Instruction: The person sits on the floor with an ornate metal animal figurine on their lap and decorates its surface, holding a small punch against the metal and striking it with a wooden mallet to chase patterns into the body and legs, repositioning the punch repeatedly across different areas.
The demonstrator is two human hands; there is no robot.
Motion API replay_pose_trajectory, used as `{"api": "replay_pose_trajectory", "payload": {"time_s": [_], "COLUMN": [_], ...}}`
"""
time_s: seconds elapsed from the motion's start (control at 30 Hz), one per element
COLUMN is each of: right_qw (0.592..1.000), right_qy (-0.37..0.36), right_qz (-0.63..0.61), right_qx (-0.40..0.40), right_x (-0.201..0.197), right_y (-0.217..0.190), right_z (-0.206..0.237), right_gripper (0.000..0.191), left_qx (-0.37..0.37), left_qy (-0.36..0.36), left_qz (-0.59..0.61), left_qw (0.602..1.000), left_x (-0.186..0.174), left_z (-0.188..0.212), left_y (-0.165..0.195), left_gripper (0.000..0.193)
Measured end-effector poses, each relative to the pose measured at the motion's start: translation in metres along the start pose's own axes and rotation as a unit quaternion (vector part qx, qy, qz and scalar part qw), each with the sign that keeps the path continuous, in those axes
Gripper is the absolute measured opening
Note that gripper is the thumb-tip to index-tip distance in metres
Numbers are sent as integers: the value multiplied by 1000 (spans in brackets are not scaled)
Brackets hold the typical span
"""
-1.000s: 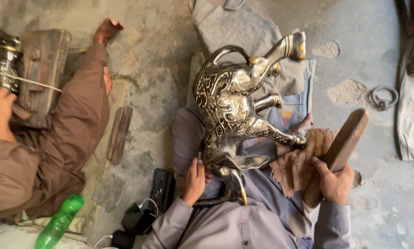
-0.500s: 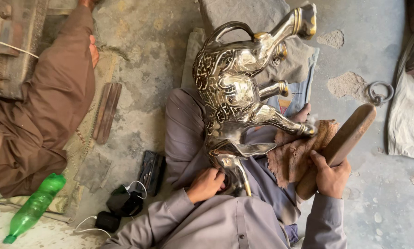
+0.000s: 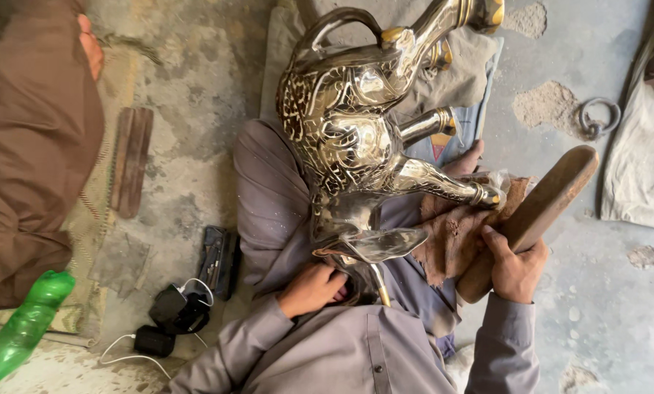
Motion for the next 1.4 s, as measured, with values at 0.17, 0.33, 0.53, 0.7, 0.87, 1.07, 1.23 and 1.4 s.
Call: {"api": "replay_pose_trajectory", "payload": {"time_s": [0.17,0.33,0.53,0.7,0.87,1.07,1.23,1.4], "right_qw": [1000,997,997,997,993,993,993,990], "right_qy": [-5,-16,2,2,8,2,4,7], "right_qz": [-29,-75,-69,-76,-110,-102,-102,-107], "right_qx": [4,12,19,33,51,56,60,87], "right_x": [6,9,7,3,1,-4,-8,-10], "right_y": [3,3,9,15,19,19,19,14], "right_z": [-10,-18,-23,-30,-39,-46,-52,-58], "right_gripper": [16,17,19,21,22,21,19,19], "left_qx": [44,153,40,166,291,338,369,388], "left_qy": [109,277,318,337,302,281,295,344], "left_qz": [-282,-317,-74,51,57,65,29,-75], "left_qw": [952,894,944,925,906,896,881,852], "left_x": [-55,-89,-104,-105,-105,-103,-95,-89], "left_z": [19,53,40,16,-6,-32,-56,-75], "left_y": [14,50,88,120,161,203,223,237], "left_gripper": [25,21,25,30,37,29,47,43]}}
Point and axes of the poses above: each hand's wrist, its own z-axis away from the middle knuckle, its own x-axis out of the palm, y = z × x, the point moved 1 cm from there along -z, towards the middle knuckle, and after that the axes turned 7 degrees about -y, right-handed, at the moved point
